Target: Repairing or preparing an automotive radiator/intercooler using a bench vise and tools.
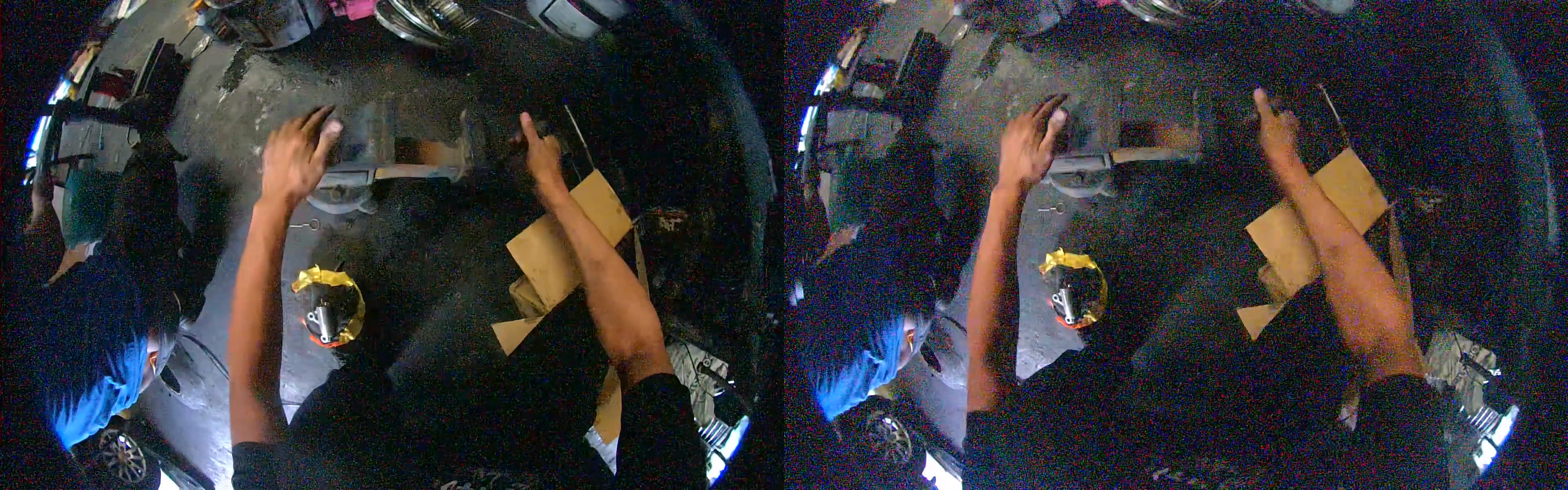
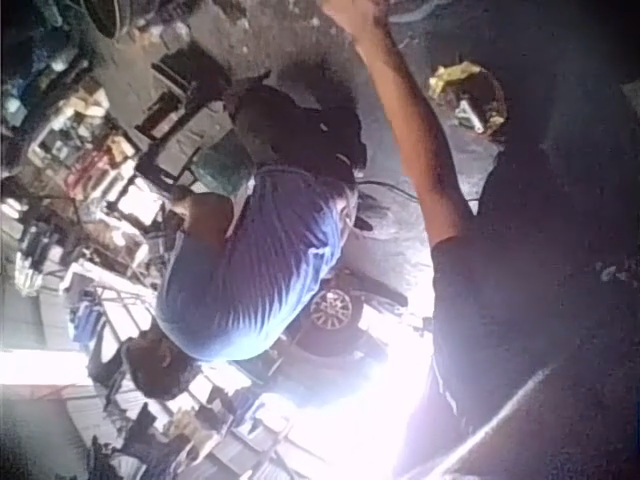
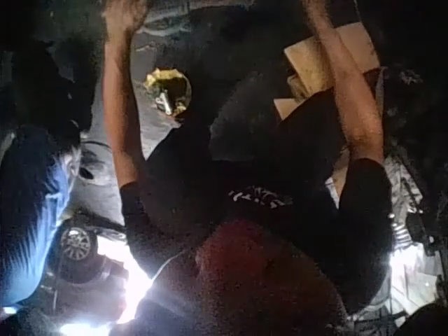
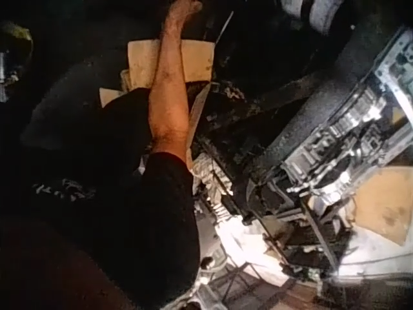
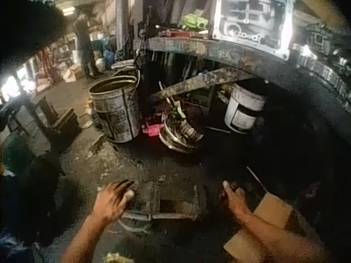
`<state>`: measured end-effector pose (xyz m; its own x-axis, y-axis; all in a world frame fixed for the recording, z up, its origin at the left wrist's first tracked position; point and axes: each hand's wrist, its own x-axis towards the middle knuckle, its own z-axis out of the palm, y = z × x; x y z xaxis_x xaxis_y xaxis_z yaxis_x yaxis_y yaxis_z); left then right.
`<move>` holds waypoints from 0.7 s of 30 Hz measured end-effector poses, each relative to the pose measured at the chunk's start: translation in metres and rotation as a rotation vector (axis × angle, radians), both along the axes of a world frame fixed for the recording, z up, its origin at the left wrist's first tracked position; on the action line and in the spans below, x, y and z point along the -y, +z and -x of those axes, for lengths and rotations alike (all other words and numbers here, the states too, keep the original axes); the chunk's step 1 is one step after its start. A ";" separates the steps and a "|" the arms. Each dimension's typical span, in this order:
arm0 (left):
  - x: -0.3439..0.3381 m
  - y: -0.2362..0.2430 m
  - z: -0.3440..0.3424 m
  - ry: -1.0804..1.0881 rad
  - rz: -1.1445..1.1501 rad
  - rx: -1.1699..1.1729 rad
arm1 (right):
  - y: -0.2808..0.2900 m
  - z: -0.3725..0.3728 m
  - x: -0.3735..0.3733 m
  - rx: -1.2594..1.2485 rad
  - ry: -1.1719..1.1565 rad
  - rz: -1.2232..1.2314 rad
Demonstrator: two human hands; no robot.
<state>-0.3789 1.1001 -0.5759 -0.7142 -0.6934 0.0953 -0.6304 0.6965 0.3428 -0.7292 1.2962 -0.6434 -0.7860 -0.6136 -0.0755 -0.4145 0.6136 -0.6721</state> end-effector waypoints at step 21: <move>0.021 -0.043 -0.021 -0.082 0.249 -0.174 | -0.026 0.028 0.092 0.285 0.124 -0.108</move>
<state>-0.3583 1.0791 -0.6193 -0.7250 -0.5740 0.3806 -0.5155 0.8188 0.2527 -0.7570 1.2040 -0.6693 -0.6434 -0.6801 -0.3514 -0.2950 0.6438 -0.7060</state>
